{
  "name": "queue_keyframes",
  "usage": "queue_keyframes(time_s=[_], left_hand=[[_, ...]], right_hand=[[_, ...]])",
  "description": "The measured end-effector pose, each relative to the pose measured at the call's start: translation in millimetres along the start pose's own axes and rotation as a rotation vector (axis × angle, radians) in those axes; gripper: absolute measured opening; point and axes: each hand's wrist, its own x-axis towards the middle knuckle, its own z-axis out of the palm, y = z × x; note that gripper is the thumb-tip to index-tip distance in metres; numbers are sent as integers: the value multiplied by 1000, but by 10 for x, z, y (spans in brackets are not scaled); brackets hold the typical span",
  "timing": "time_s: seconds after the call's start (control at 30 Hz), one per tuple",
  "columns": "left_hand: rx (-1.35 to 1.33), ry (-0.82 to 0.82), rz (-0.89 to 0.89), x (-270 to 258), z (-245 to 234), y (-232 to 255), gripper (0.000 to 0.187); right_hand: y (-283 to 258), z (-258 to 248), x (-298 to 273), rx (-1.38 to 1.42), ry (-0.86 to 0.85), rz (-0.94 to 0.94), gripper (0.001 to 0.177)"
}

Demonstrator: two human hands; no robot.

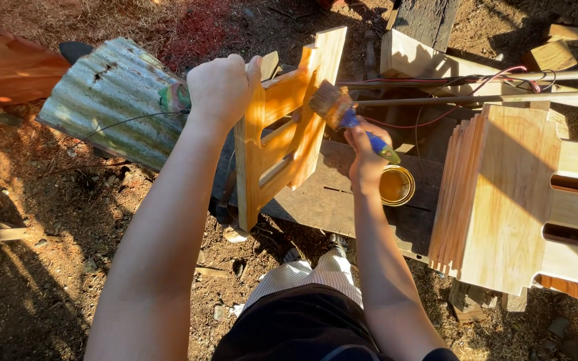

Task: Applying varnish to a wooden furniture component with a brush.

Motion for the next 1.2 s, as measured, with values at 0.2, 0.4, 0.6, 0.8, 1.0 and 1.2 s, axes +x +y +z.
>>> queue_keyframes(time_s=[0.2, 0.4, 0.6, 0.8, 1.0, 1.2], left_hand=[[30, 50, 7, 43, 89, -71, 56], [32, -3, -73, 33, 73, -150, 57], [40, -30, -170, 162, 125, 12, 62], [86, -148, -229, 440, 206, 226, 63], [171, -126, -190, 619, 345, 270, 64], [172, -139, -217, 766, 454, 311, 65]], right_hand=[[30, 394, -619, -98, -310, -69, 6], [164, 68, -488, 95, -149, 41, 5], [186, -22, -391, 53, 112, 147, 10], [194, 297, -250, 41, 141, 188, 12], [415, 385, 145, 150, 147, 191, 10], [470, 9, 243, 277, 193, 156, 10]])
